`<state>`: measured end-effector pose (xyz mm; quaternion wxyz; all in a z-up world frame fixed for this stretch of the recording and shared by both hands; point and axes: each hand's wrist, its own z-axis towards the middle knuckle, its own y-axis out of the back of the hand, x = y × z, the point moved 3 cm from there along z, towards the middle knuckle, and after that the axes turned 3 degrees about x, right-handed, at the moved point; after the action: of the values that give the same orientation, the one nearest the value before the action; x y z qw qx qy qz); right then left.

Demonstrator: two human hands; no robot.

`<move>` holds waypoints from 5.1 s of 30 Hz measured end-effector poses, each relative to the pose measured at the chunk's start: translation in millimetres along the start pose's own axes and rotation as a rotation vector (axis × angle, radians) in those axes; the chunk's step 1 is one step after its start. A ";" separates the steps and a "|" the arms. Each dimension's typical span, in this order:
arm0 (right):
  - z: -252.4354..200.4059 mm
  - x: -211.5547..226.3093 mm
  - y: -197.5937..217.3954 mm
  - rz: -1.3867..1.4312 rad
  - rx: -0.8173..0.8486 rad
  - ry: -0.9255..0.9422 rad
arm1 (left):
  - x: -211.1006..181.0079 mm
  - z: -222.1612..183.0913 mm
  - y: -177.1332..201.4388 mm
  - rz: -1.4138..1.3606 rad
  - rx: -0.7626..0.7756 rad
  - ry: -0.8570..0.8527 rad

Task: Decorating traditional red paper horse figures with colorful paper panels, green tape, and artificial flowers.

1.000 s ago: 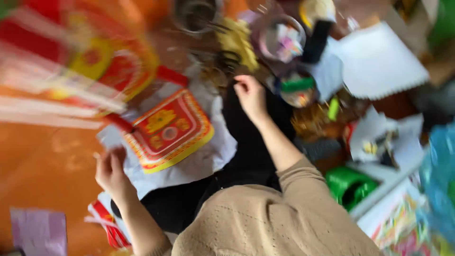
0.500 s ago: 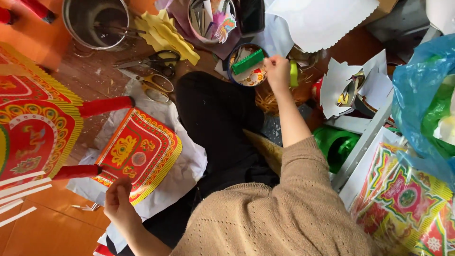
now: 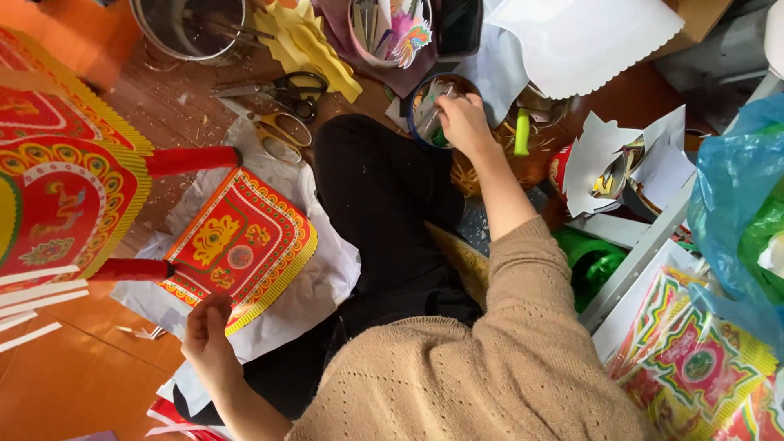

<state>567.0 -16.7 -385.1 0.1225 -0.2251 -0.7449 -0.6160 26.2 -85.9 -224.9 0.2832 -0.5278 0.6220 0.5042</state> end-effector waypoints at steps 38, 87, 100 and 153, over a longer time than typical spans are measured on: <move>-25.5 260.6 79.5 0.846 -0.429 0.245 | -113.0 5.9 -43.8 0.046 0.298 -0.378; -34.2 664.1 218.0 0.493 -0.709 1.126 | -327.8 44.2 161.4 0.577 -0.813 -0.933; -23.2 662.6 210.7 0.381 -0.792 1.106 | -322.8 56.8 158.8 0.634 -0.904 -0.996; -19.7 623.7 191.3 0.435 -0.817 1.390 | -273.2 39.4 166.8 0.372 -0.849 -1.423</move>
<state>116.4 105.8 70.8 0.5792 0.0408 -0.1575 -0.7988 -61.0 41.0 58.5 0.2974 -0.0353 0.1305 0.9451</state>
